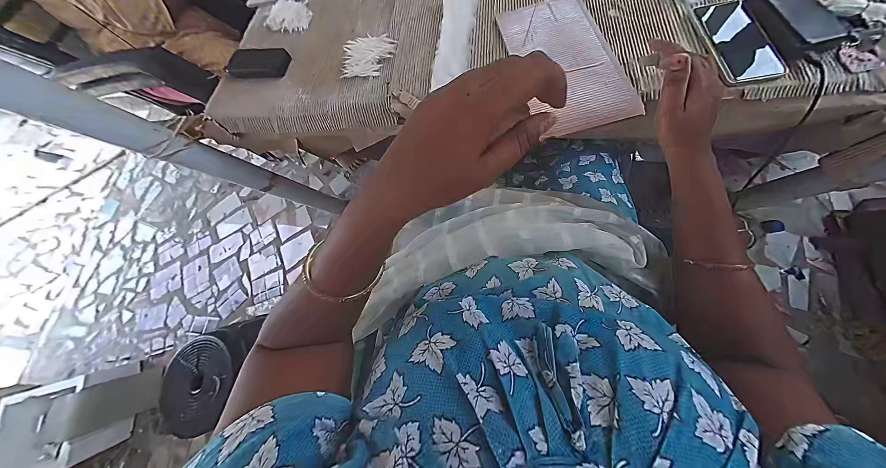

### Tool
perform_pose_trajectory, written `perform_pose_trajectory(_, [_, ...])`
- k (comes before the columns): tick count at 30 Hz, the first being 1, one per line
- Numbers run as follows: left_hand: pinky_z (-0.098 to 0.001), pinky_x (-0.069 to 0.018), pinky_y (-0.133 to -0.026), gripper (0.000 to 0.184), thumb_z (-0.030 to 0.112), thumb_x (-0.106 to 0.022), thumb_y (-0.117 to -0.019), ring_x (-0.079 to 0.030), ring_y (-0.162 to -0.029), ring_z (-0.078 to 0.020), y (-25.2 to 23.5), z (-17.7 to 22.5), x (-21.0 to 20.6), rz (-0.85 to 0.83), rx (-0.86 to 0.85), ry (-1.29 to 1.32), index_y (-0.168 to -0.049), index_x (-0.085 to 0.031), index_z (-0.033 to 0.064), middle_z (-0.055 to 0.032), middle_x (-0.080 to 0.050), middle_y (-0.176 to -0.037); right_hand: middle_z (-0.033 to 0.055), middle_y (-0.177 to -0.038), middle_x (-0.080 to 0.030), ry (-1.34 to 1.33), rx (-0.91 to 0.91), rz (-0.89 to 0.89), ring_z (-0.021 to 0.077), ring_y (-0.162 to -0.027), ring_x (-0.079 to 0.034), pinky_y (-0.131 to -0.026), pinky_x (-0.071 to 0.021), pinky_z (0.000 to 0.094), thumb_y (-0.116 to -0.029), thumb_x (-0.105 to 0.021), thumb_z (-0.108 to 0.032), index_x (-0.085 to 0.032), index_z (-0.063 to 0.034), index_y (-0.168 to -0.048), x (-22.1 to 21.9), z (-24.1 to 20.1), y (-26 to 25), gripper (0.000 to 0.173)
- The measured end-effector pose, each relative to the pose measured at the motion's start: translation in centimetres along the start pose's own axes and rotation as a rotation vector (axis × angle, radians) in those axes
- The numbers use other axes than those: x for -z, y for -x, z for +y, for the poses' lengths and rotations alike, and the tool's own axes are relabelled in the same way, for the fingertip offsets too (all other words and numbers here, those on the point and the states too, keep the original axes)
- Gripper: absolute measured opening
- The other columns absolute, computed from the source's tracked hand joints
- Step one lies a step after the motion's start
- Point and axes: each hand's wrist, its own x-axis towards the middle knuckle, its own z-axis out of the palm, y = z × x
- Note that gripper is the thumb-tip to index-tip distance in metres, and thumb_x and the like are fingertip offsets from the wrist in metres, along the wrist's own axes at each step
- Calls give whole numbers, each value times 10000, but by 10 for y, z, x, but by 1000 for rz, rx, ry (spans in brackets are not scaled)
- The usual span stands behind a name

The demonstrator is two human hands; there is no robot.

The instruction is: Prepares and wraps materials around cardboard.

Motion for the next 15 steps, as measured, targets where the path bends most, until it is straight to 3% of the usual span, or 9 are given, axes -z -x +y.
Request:
perform_pose_trajectory(2, [-436, -507, -1035, 290, 143, -497, -1074, -628, -1205, -310, -8, -66, -32, -93, 304, -66, -1288, -623, -8, -205, -629, -1311, 236, -1331, -654, -9, -63, -97, 385, -1314, -565, -1153, -368, 502, -1127, -269, -402, -621, 23, -1356, -6, -9, -20, 598])
perform_pose_trajectory(5, [-564, -420, -1120, 347, 84, -491, -1063, -515, -1355, -433, -17, -133, -74, -192, 609, -176, -1386, -579, -7, -242, -542, -1452, 216, -1507, -525, 36, -134, -391, 387, -1447, -440, -1207, -298, 536, -1110, -215, -475, -512, -28, -1494, -16, -17, -58, 659])
perform_pose_trajectory(8, [-610, -428, -1090, 348, 73, -493, -1048, -491, -1367, -468, -25, -163, -98, -215, 698, -283, -1376, -576, -6, -256, -543, -1443, 219, -1589, -420, 77, -93, -619, 378, -1507, -353, -1248, -235, 514, -1111, -204, -475, -416, 4, -1549, -39, -3, -87, 683])
perform_pose_trajectory(11, [-616, -434, -1057, 317, 124, -486, -1059, -526, -1311, -471, -33, -169, -106, -218, 721, -343, -1319, -602, -16, -270, -586, -1348, 196, -1687, -224, 189, -97, -808, 367, -1580, -149, -1259, -65, 604, -1085, -162, -565, -255, -4, -1616, -64, 15, -101, 778])
perform_pose_trajectory(15, [-639, -404, -1029, 307, 189, -494, -1083, -558, -1245, -478, -31, -165, -107, -197, 699, -399, -1237, -634, -37, -288, -623, -1246, 162, -1725, -40, 307, -116, -905, 338, -1597, -11, -1230, 53, 652, -1060, -170, -637, -111, -16, -1642, -89, 21, -98, 854])
